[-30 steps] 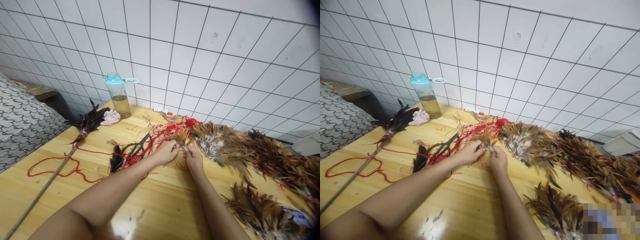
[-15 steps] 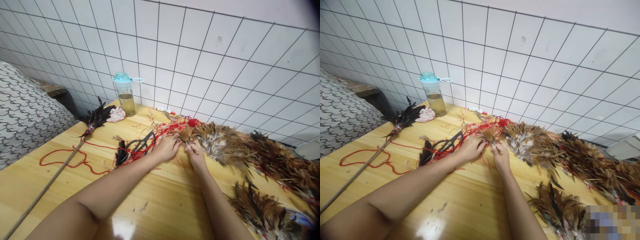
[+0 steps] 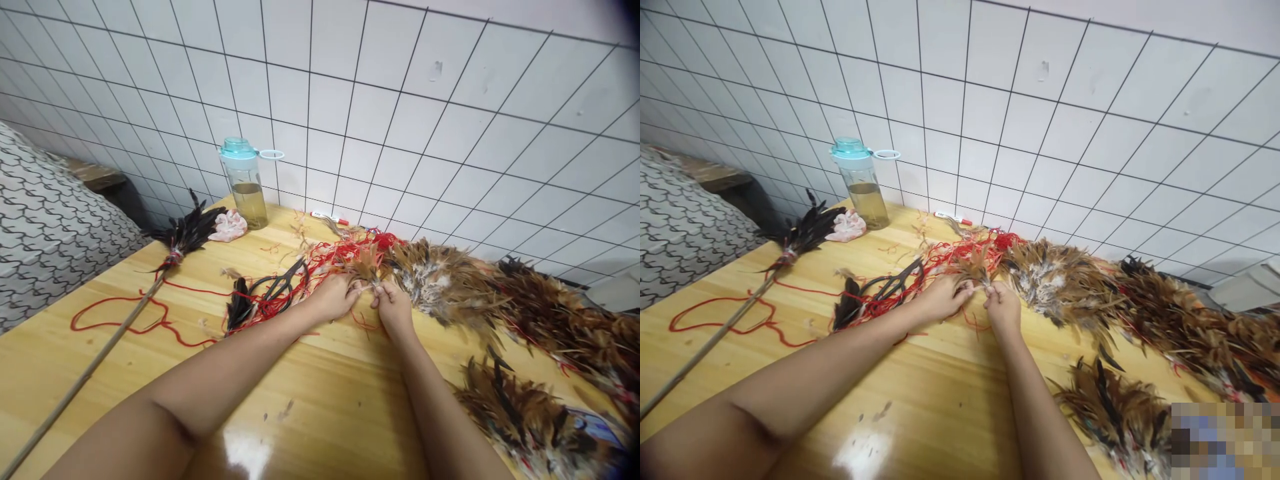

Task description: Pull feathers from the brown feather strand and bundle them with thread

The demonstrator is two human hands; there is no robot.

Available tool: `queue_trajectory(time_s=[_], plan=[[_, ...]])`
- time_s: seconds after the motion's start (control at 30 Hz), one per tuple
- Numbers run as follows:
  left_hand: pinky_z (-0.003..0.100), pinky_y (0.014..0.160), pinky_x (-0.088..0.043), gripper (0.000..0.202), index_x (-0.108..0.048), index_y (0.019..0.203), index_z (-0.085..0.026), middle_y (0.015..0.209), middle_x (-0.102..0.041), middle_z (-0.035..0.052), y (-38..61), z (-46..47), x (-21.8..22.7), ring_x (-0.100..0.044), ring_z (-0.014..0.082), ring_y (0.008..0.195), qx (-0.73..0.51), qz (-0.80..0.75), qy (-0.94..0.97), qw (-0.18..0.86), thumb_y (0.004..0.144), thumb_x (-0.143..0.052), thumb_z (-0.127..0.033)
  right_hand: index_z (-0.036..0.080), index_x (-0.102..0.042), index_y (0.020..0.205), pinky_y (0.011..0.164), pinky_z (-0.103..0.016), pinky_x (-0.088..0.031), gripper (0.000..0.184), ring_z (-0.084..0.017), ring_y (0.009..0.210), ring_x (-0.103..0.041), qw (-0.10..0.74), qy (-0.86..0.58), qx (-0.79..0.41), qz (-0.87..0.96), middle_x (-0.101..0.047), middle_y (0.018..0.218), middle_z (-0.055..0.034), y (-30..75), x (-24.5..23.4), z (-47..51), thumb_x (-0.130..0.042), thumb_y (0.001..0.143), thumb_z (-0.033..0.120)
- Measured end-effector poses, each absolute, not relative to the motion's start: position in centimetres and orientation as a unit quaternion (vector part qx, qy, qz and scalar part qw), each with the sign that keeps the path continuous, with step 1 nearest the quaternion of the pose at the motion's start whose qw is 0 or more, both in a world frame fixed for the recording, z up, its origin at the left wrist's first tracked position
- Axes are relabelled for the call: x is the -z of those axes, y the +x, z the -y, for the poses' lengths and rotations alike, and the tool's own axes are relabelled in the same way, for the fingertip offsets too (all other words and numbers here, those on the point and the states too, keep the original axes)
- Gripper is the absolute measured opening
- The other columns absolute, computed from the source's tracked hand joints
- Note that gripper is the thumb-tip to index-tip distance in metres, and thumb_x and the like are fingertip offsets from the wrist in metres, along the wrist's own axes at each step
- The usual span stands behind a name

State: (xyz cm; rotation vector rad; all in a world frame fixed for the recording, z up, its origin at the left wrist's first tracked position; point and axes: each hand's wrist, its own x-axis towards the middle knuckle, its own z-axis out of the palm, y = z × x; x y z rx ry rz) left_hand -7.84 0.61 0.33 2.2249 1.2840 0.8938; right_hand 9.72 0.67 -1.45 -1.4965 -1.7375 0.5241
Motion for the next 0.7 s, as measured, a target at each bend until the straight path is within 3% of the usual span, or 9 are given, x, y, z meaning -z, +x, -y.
queue_trajectory(time_s=[0.13, 0.23, 0.43, 0.57, 0.7], plan=[[0.025, 0.070, -0.043, 0.021, -0.062, 0.079, -0.015, 0.081, -0.065, 0.0051, -7.7, -0.2, -0.6, -0.058, 0.0145, 0.077, -0.294, -0.416, 0.849, 0.146, 0.090, -0.045, -0.022, 0.020, -0.054, 0.065, 0.061, -0.026, -0.035, 0.025, -0.017, 0.069, -0.056, 0.292, -0.665, -0.107, 0.679, -0.063, 0.075, -0.0041, 10.1, 0.9, -0.4, -0.039, 0.085, 0.024], [0.026, 0.069, -0.042, 0.024, -0.062, 0.081, -0.016, 0.081, -0.062, 0.0053, -7.4, 0.4, -0.6, -0.056, 0.0148, 0.077, -0.282, -0.365, 0.886, 0.044, 0.092, -0.041, -0.023, 0.022, -0.063, 0.083, 0.057, -0.027, -0.030, 0.025, -0.016, 0.074, -0.058, 0.177, -0.687, -0.018, 0.705, -0.067, 0.094, -0.0047, 9.3, 0.0, 0.4, -0.038, 0.087, 0.019], [0.029, 0.069, -0.039, 0.022, -0.061, 0.082, -0.016, 0.078, -0.059, 0.0050, -7.6, 0.7, -1.6, -0.052, 0.0161, 0.076, -0.281, -0.298, 0.907, -0.100, 0.091, -0.041, -0.017, 0.021, -0.064, 0.086, 0.063, -0.028, -0.032, 0.027, -0.016, 0.076, -0.061, 0.042, -0.606, 0.085, 0.790, -0.068, 0.093, -0.0062, 7.8, -1.0, 1.6, -0.038, 0.090, 0.018], [0.028, 0.070, -0.039, 0.021, -0.063, 0.078, -0.016, 0.080, -0.060, 0.0060, -8.8, -0.5, -2.6, -0.051, 0.0163, 0.078, -0.309, -0.332, 0.890, -0.054, 0.089, -0.045, -0.018, 0.022, -0.065, 0.101, 0.065, -0.027, -0.034, 0.029, -0.017, 0.077, -0.061, 0.003, -0.524, 0.072, 0.849, -0.068, 0.099, -0.0078, 7.6, -1.1, 1.7, -0.039, 0.089, 0.016], [0.026, 0.076, -0.042, 0.014, -0.067, 0.076, -0.016, 0.079, -0.064, 0.0038, -10.2, -2.1, -2.9, -0.055, 0.0142, 0.079, -0.369, -0.360, 0.845, 0.143, 0.082, -0.054, -0.014, 0.025, -0.065, 0.105, 0.064, -0.025, -0.036, 0.032, -0.016, 0.079, -0.060, 0.055, -0.483, -0.007, 0.874, -0.068, 0.103, -0.0053, 7.5, -1.4, 1.6, -0.040, 0.087, 0.016]])
